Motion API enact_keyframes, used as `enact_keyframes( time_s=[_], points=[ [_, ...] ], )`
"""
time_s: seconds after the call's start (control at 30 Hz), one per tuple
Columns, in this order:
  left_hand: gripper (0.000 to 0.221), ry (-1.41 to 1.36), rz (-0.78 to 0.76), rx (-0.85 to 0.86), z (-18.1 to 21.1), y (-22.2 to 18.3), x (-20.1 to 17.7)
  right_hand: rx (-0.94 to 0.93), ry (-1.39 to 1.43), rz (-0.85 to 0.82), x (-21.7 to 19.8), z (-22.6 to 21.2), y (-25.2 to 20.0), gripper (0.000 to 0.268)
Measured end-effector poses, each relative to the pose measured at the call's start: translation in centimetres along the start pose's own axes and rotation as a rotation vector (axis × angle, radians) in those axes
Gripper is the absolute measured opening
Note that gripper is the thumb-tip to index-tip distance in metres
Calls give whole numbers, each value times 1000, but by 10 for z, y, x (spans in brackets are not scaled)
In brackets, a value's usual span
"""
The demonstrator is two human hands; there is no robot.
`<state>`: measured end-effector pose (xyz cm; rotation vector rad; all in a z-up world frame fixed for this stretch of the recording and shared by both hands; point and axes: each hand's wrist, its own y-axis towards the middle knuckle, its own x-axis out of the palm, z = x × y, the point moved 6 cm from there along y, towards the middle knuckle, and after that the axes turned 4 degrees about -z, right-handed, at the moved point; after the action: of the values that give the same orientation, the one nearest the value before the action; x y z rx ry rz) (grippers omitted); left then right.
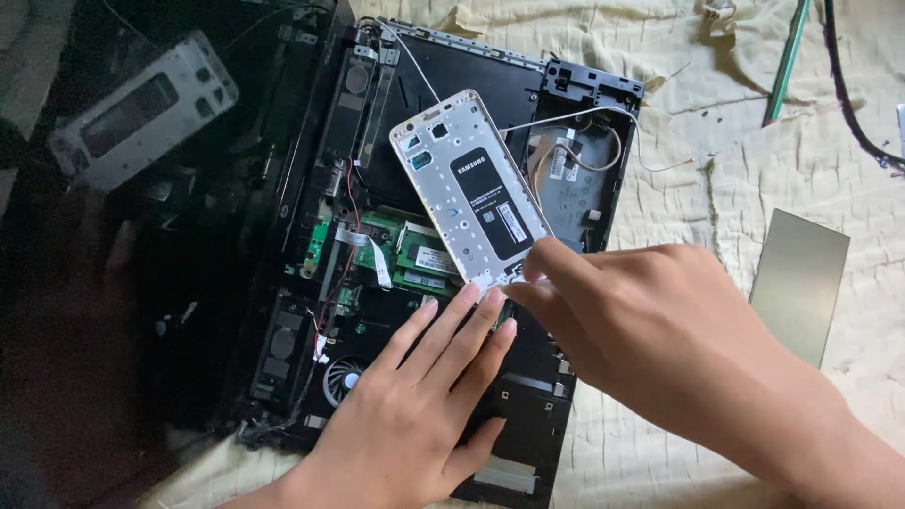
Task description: Disassembling a laptop by removing the optical drive and RAM modules using a plastic spudger tool.
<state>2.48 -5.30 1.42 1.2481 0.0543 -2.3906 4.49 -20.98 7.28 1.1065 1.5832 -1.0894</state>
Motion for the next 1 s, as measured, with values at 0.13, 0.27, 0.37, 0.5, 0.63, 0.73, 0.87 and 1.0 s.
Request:
enact_keyframes(
  time_s=[0.13, 0.27, 0.37, 0.5, 0.63, 0.73, 0.87, 1.0],
  points=[
    [69, 2, 10, 8, 1, 1, -2, -156, 33, -2, -2, -10, 2, 21],
    [72, 7, 5, 3, 0, 0, -1, -193, 16, -53, -3, -13, -2, 21],
    [72, 0, 8, 6, 0, 1, -1, -205, 22, -45, -2, -11, -1, 32],
    [74, -4, 14, 3, -1, 1, -1, -161, 54, -100, 3, -11, -1, 29],
    [73, -9, 22, 10, 0, -1, -1, -107, 25, -10, 4, -15, -4, 19],
    [73, 3, 44, 21, 0, 0, -2, -59, -21, 76, 3, -17, -4, 15],
    [69, -2, 53, 18, 3, -1, -3, 62, -60, -4, 11, -10, -6, 10],
    [71, -4, 45, 23, 2, 0, -3, -73, 44, 40, -5, -8, -4, 26]
  ],
)
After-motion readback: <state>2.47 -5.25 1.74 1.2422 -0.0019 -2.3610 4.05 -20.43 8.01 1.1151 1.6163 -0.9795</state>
